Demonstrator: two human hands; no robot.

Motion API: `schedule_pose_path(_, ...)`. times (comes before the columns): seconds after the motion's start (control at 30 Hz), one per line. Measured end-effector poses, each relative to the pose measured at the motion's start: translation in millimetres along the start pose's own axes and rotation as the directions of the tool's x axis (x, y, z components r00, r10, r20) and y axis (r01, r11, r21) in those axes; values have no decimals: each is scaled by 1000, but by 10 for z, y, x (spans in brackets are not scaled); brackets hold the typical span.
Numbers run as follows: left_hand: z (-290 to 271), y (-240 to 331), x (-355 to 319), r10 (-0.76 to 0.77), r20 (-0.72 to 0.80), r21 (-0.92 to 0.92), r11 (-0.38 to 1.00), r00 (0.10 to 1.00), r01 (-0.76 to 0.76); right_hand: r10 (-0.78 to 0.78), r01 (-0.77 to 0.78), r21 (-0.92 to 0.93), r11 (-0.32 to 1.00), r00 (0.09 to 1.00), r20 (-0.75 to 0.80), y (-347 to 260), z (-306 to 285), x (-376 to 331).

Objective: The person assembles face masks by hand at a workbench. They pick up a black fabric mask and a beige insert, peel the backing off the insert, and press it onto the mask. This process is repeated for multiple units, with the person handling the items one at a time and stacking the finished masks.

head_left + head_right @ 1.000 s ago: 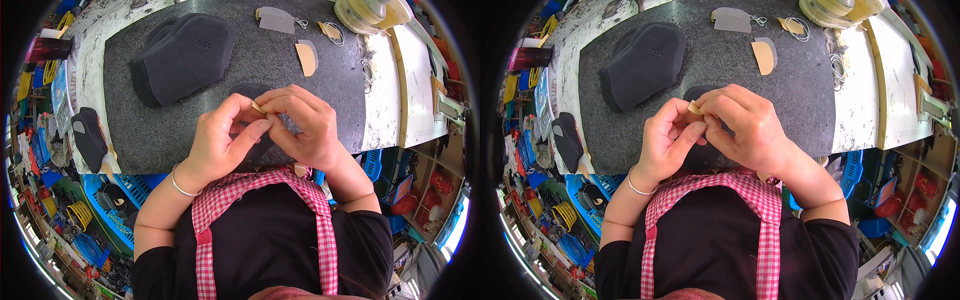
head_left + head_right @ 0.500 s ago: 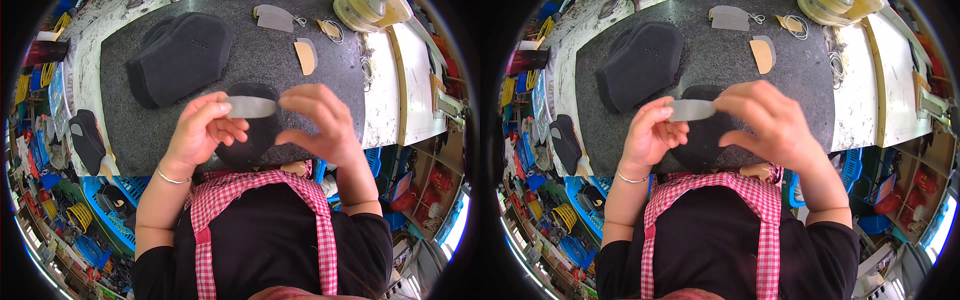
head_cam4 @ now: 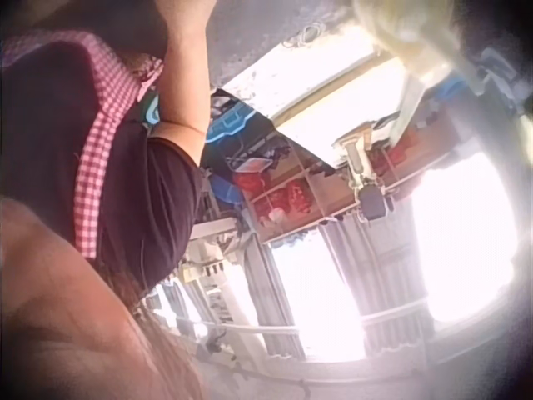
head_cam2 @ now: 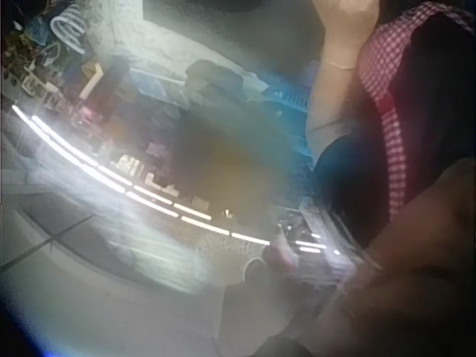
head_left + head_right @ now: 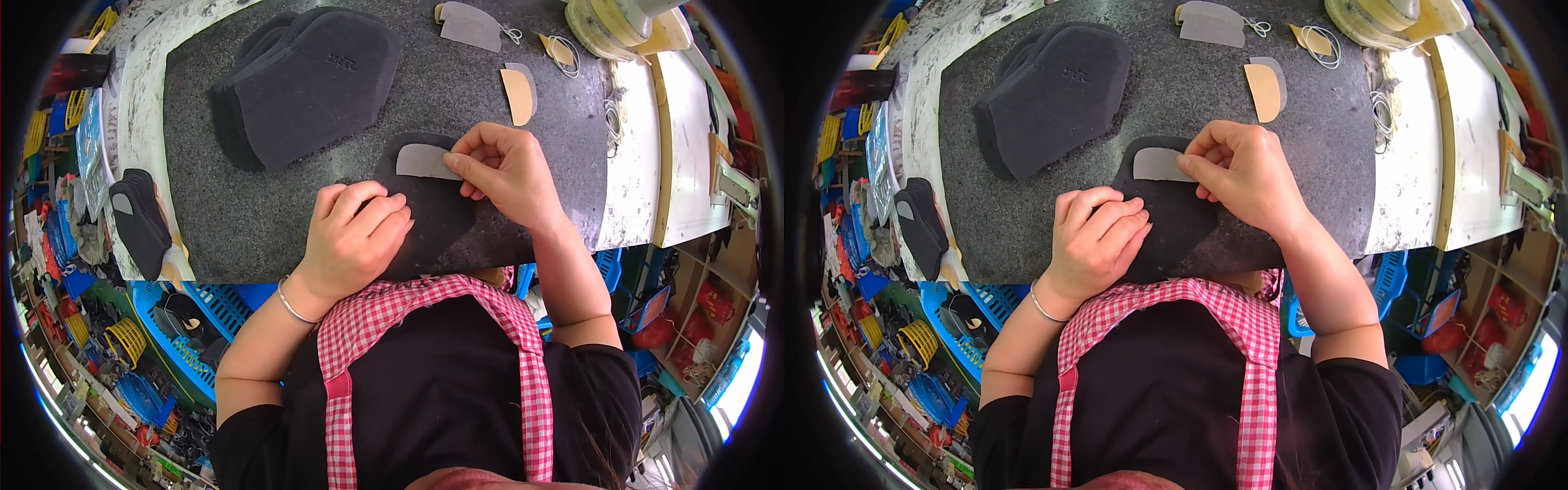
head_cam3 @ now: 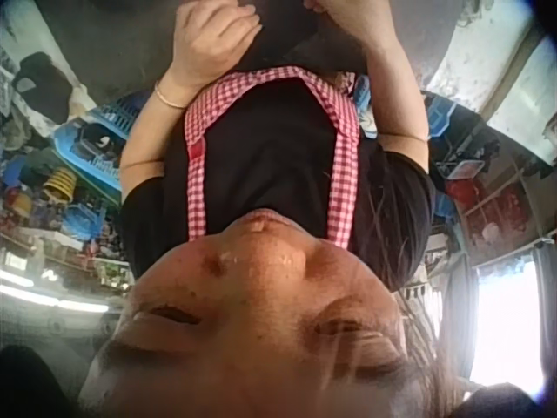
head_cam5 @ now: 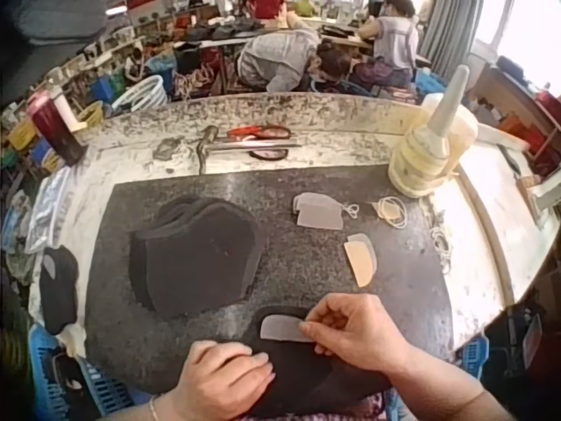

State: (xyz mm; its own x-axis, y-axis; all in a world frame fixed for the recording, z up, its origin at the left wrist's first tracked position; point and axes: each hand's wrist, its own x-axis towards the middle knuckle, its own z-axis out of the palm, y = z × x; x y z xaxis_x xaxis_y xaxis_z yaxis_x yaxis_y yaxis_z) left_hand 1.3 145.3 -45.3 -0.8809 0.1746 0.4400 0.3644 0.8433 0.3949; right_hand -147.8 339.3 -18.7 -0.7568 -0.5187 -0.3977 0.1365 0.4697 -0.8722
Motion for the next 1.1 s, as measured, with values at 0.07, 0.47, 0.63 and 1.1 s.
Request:
schedule_pose_path(0.07, 13, -19, 18, 16, 15, 3, 1000, 1000, -16, -7, 7, -48, 999, 1000, -1, -4, 11, 4)
schedule_pose_path(0.47, -422, -241, 461, -7, 137, 88, 996, 991, -5, -366, 37, -920, 390, 923, -118, -258, -157, 142)
schedule_pose_path(0.63, -723, -652, 560, -178, 235, 278, 954, 956, 110, -603, 13, -939, 345, 770, -211, 125, -564, 364)
schedule_pose_path(1.1, -281, 432, 143, -97, 419, -170, 968, 903, 183, -445, 432, -139, 891, 891, -87, 32, -419, 19)
